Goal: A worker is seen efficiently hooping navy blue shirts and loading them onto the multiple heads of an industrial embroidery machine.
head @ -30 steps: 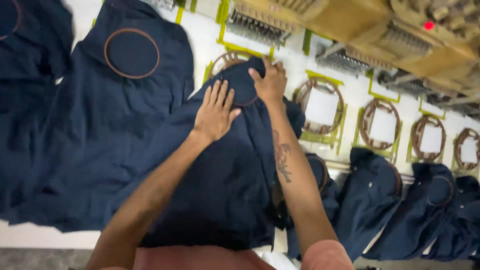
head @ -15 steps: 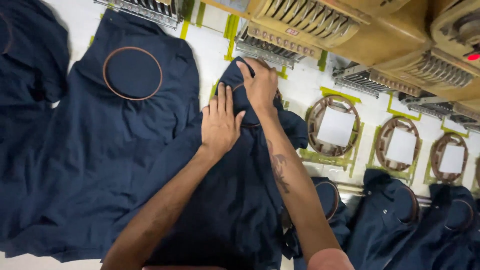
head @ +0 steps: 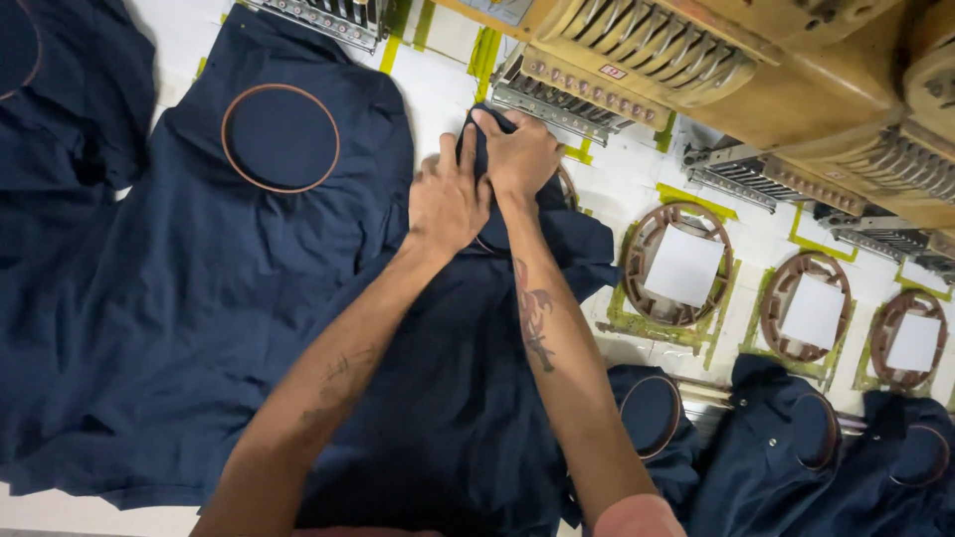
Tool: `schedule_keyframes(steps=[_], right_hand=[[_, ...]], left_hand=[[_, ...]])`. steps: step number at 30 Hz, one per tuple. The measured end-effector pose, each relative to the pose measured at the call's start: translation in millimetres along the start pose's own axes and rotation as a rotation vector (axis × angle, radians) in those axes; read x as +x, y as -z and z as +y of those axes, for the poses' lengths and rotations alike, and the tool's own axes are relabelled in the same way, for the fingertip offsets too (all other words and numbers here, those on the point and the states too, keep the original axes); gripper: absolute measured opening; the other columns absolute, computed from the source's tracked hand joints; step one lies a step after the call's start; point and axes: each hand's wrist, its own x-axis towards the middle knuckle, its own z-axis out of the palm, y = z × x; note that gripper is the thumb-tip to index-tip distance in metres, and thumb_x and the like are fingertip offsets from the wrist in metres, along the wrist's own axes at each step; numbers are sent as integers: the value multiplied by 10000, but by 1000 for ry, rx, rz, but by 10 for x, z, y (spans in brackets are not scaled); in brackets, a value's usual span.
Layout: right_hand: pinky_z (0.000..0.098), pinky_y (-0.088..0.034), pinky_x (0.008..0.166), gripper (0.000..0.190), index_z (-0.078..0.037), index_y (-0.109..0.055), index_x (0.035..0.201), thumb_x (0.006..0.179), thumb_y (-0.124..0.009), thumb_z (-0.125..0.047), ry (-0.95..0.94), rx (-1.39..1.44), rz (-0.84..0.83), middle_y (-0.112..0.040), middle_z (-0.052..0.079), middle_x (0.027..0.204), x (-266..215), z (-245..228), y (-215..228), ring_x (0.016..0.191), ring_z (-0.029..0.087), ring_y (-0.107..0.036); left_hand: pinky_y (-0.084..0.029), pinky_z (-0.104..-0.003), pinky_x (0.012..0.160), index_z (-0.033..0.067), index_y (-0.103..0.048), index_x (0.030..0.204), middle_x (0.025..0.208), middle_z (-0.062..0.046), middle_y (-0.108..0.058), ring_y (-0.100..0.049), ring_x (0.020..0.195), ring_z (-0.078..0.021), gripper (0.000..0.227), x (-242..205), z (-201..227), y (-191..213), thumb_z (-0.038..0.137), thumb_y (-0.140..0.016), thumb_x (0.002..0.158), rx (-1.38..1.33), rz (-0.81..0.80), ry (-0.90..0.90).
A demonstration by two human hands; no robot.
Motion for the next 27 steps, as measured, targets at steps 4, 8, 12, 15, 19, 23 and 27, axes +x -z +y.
schedule_keyframes(steps=[4,8,12,15,19,23,27], right_hand=[[598,-359,980,365,-246,-755,568,708,-816,-578,-80,171,-23,-751,-32,625,-78,-253,191,720,282,-718],[531,-335,947,494,-208,-809,730,687,-747,-696,-226,121,-25,-785,37,712,-88,-360,201,791,294,-739],[560,-367,1001,517,-208,-792,1030,739,-726,-630,-38,109,3,-746,98,1123,-207,-197,248,1109,370,-659],[513,-455,1017,605,-51,-697,1203,912,-712,-582,350,14,179,-670,206,1220,-512,12,1043,1192,384,-603],[746,-342,935,755,-236,-645,1372,868,-536,-787,323,-240,-134,-691,95,1181,-683,696,1519,1121,390,-621],[393,-474,933,121,-132,-812,1000,930,-797,-229,361,349,-161,-773,90,926,-312,1073,1725,844,234,-702],[393,-547,843,135,-56,-814,1013,886,-850,-82,221,245,120,-727,139,964,-59,1627,1493,882,291,-698]], left_hand=[[-597,-487,655,84,-360,1560,1256,-149,-475,-671,858,-370,728,39,6,233,410,-576,947,-72,19,-33],[-586,-422,663,108,-413,1507,1177,-118,-535,-649,860,-313,667,49,-11,202,475,-565,971,40,97,-45],[-437,-416,749,135,-452,1519,1066,-89,-531,-527,903,-306,615,-6,-23,348,390,-475,959,165,234,-81],[-437,-468,898,14,-545,1388,1325,-179,-544,-540,1080,-360,464,43,-132,511,233,-536,979,-20,314,-309],[-315,-509,1232,-90,-391,1539,1550,-314,-430,-432,1430,-474,701,168,-316,67,-55,-537,855,-405,99,-660],[-392,-466,1042,14,-479,1530,1524,-147,-508,-499,1280,-340,514,293,-195,175,167,-502,1039,-172,162,-556],[-424,-460,892,64,-501,1508,1364,-100,-530,-507,1118,-309,522,366,3,210,357,-470,1077,-70,125,-407]])
